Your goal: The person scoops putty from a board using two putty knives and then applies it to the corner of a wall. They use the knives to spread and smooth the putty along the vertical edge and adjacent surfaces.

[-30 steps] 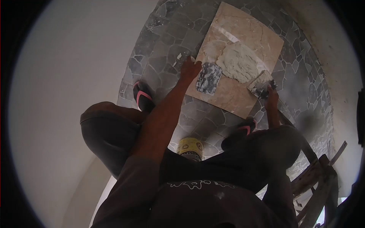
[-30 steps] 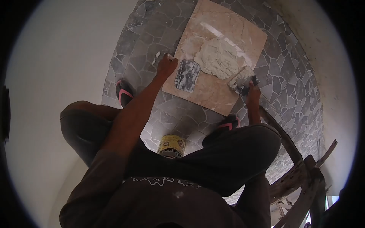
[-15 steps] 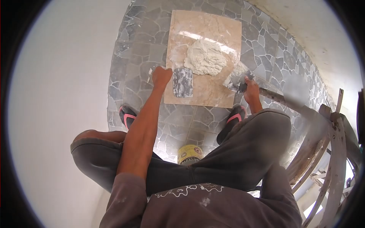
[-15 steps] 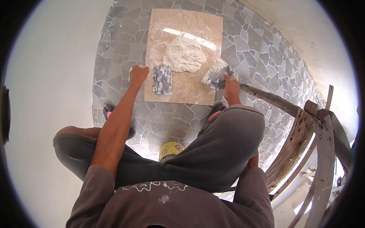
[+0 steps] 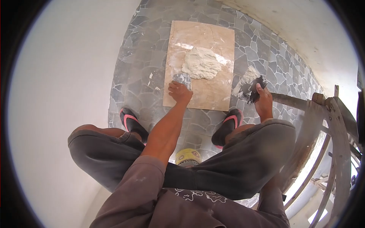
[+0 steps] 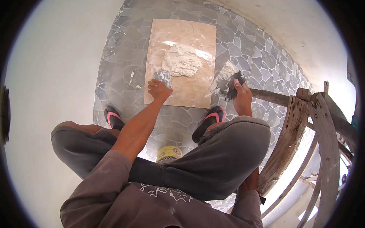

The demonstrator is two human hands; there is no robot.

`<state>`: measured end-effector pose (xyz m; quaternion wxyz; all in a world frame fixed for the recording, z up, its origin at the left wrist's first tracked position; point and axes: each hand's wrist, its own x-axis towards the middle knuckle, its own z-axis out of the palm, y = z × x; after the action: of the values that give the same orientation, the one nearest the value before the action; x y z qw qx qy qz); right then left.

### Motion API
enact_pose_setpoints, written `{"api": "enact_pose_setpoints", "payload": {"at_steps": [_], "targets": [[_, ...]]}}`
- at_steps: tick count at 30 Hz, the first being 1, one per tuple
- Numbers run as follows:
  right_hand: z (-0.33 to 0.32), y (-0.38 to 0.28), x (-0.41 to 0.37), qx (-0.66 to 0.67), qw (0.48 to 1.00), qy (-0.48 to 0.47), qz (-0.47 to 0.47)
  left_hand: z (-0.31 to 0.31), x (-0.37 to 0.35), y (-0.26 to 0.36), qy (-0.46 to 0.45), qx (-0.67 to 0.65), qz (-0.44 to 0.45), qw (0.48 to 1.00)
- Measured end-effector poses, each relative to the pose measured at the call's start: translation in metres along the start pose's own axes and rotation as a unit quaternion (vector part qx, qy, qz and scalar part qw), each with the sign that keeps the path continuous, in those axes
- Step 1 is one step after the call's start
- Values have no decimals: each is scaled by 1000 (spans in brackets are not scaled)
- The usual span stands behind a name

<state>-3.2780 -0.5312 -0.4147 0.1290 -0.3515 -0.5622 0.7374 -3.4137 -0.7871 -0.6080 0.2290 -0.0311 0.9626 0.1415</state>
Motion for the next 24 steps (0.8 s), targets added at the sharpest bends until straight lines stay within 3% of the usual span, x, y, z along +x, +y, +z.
{"api": "enact_pose_setpoints", "payload": {"at_steps": [7, 10, 12, 16, 19, 22, 24], "targets": [[-4, -3, -8, 29, 999, -4, -19, -13, -15, -14, 23, -18, -2, 1000], [1, -15, -12, 0, 1000, 11, -28, -10, -12, -32, 2, -85, 48, 995], [6, -37, -13, -36, 997, 33, -54, -5, -1, -42, -63, -128, 57, 988], [30, -98, -26, -80, 990, 45, -104, -41, 4, -48, -102, -169, 118, 973], [60, -154, -49, -152, 971, 25, -183, -86, 12, -45, -232, -435, 57, 868], [86, -204, -76, -230, 941, 5, -247, -184, -3, -10, -260, -566, 13, 782], [114, -231, -102, -294, 907, 8, -301, -258, -23, 17, -262, -608, 35, 749]]}}
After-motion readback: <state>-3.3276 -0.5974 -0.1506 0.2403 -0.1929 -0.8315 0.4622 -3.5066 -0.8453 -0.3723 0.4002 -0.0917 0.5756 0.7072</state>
